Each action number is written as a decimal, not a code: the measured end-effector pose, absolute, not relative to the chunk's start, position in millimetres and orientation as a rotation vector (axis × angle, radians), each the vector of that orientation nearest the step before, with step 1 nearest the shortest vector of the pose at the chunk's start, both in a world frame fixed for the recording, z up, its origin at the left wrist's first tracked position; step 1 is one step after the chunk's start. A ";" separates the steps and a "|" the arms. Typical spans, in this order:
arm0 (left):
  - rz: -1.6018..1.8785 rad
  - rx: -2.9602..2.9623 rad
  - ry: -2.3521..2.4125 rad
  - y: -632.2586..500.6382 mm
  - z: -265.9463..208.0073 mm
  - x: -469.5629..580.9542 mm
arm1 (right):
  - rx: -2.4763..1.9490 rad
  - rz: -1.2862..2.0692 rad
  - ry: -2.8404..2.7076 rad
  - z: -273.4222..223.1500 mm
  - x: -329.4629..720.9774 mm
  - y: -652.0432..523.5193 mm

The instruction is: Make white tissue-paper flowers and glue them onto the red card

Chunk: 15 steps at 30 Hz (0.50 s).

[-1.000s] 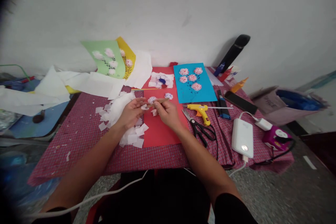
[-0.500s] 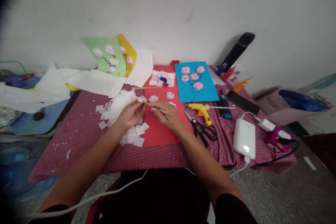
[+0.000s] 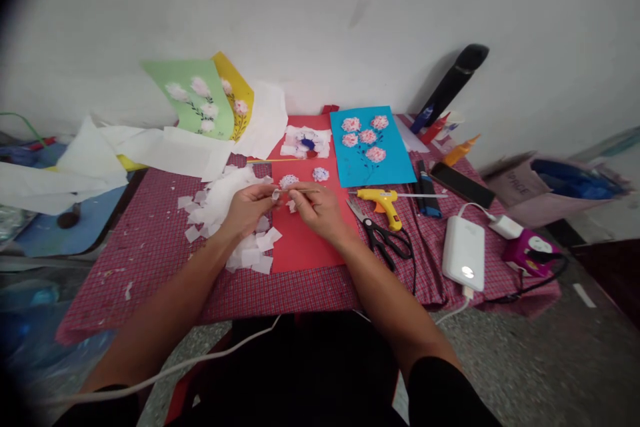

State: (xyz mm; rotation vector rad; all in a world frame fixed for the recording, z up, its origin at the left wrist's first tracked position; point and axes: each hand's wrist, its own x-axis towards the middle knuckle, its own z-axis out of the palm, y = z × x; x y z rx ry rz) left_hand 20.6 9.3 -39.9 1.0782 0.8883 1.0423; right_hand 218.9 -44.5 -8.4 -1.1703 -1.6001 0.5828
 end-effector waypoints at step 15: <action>0.841 2.138 1.047 19.1 -42.6 6.9 | -1.333 0.581 -2.131 34.4 203.7 -10.3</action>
